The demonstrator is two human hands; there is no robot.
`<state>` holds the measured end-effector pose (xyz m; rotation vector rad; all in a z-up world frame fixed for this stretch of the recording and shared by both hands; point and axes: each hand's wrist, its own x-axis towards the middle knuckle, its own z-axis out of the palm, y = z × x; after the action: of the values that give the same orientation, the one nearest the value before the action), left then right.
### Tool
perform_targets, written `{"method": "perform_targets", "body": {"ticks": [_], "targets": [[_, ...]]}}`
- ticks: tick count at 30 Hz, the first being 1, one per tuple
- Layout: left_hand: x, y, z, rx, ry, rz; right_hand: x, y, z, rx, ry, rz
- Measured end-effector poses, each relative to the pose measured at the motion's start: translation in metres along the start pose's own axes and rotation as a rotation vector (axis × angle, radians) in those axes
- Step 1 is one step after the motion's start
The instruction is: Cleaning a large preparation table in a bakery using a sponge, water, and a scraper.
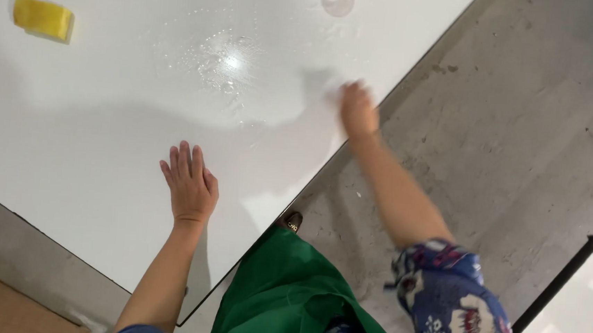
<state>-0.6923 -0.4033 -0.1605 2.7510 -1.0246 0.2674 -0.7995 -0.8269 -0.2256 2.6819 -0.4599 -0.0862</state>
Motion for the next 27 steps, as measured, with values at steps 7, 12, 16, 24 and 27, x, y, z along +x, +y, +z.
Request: {"method": "perform_targets", "body": {"ticks": [7, 12, 16, 24, 27], "targets": [[-0.005, -0.006, 0.011, -0.023, 0.001, 0.007, -0.027, -0.022, -0.085, 0.289, -0.189, 0.031], [-0.007, -0.011, 0.017, -0.042, -0.035, -0.022, -0.111, -0.180, -0.141, 0.539, 0.094, -0.370], [-0.007, -0.011, 0.021, 0.016, -0.035, -0.037, -0.036, -0.085, -0.088, 0.201, 0.166, -0.369], [-0.014, -0.011, 0.027, -0.010, -0.040, -0.056, 0.075, 0.034, -0.095, 0.561, 0.011, 0.068], [-0.008, -0.009, 0.024, 0.018, -0.027, -0.053, -0.025, -0.110, -0.035, 0.398, 0.534, -0.400]]}}
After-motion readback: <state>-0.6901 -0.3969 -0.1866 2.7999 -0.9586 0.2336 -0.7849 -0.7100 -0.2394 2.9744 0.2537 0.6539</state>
